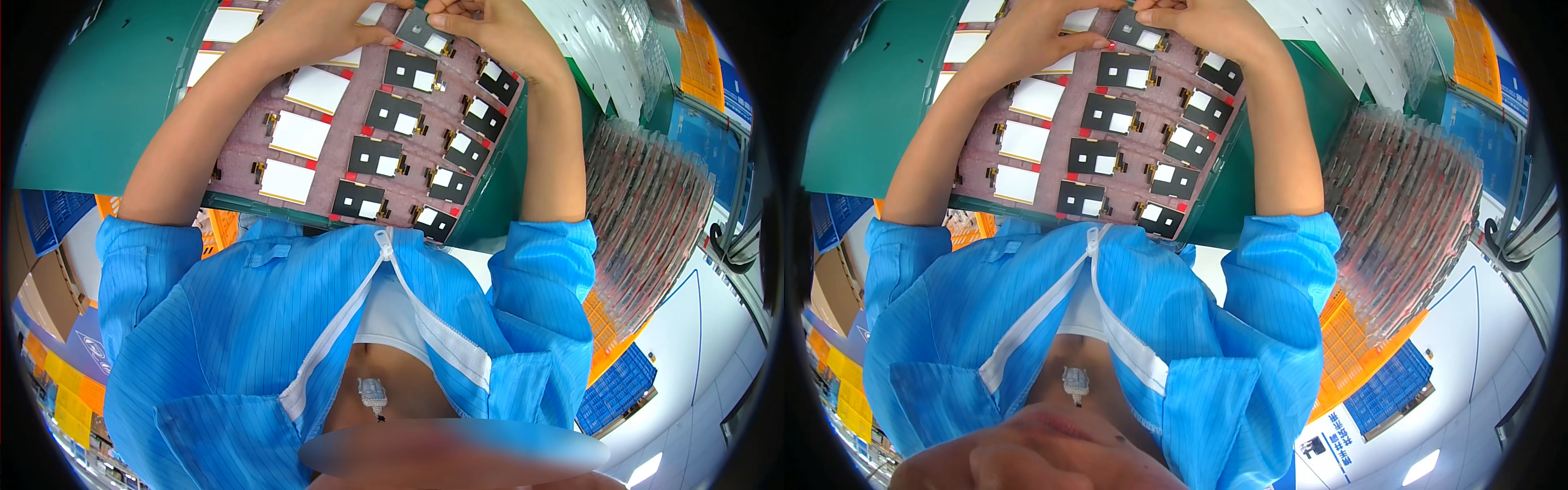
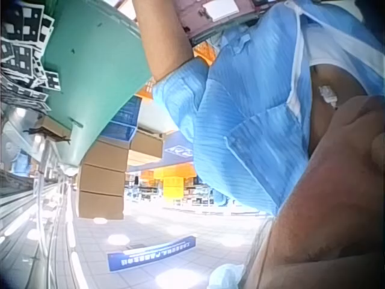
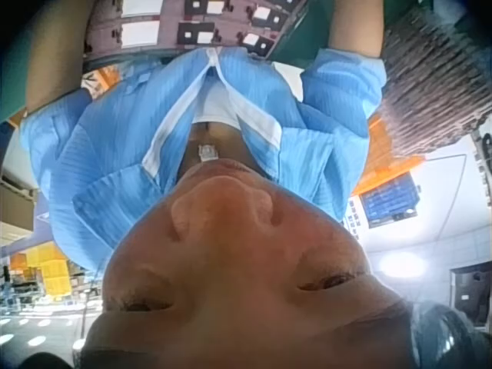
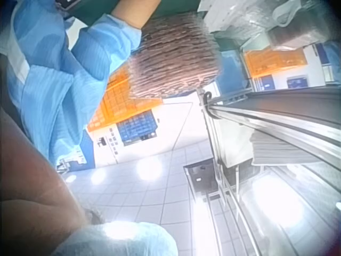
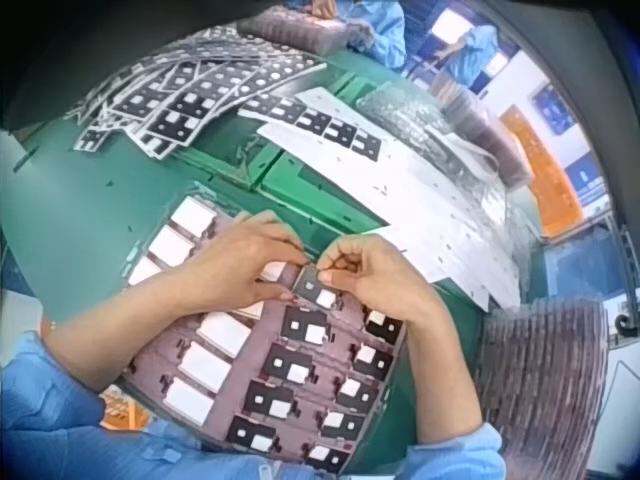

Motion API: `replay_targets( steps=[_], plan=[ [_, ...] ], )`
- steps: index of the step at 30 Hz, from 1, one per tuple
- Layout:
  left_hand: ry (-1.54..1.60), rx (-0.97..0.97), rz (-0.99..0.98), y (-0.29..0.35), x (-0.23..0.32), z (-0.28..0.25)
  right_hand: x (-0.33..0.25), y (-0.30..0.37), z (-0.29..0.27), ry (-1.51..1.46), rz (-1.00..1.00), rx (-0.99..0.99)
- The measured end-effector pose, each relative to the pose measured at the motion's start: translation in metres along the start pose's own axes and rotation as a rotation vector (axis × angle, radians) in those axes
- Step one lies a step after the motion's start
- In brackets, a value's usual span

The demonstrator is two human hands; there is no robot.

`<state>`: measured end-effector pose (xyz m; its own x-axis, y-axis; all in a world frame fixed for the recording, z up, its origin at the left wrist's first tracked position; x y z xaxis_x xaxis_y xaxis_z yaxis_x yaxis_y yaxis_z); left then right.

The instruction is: The person assembles electronic components onto an assembly tray by hand, taking them from component sheets and plastic crates.

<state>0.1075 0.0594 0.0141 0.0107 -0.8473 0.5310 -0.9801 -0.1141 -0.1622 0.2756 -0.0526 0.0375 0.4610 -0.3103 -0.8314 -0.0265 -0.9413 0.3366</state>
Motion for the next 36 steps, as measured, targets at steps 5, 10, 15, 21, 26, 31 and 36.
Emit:
replay_targets(
  steps=[5,10,15,21,26,31,36],
  plan=[
    [0.016,0.001,0.006,0.001,0.0,0.0,-0.002,0.001,0.001,0.026,0.024,0.012],
    [0.019,0.023,0.012,0.002,0.0,0.001,0.0,0.003,0.004,0.029,0.003,0.04],
    [0.034,0.025,0.009,0.002,-0.001,0.001,-0.002,0.004,0.007,0.063,-0.039,0.094],
    [0.036,0.042,0.024,0.001,0.001,-0.001,-0.012,0.011,0.015,0.151,-0.025,0.19],
    [0.082,0.049,0.025,0.003,-0.004,0.002,-0.029,0.015,0.03,0.558,-0.193,0.416],
    [0.008,0.048,0.041,0.001,-0.001,0.004,-0.035,0.021,0.045,0.758,-0.098,0.5],
    [0.231,0.185,0.16,0.003,0.007,0.001,-0.038,0.028,0.051,0.879,-0.217,0.69]
  ],
)
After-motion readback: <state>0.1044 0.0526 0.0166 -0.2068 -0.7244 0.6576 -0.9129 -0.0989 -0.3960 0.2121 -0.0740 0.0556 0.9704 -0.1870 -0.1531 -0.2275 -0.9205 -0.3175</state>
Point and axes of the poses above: each hand's wrist, its own y-axis away from the middle knuckle, its own z-axis out of the palm, x = y × z, the point moved 2 cm from there along -y, towards the middle knuckle, and after that the axes turned 6 degrees about -x, right-handed, at the moved point
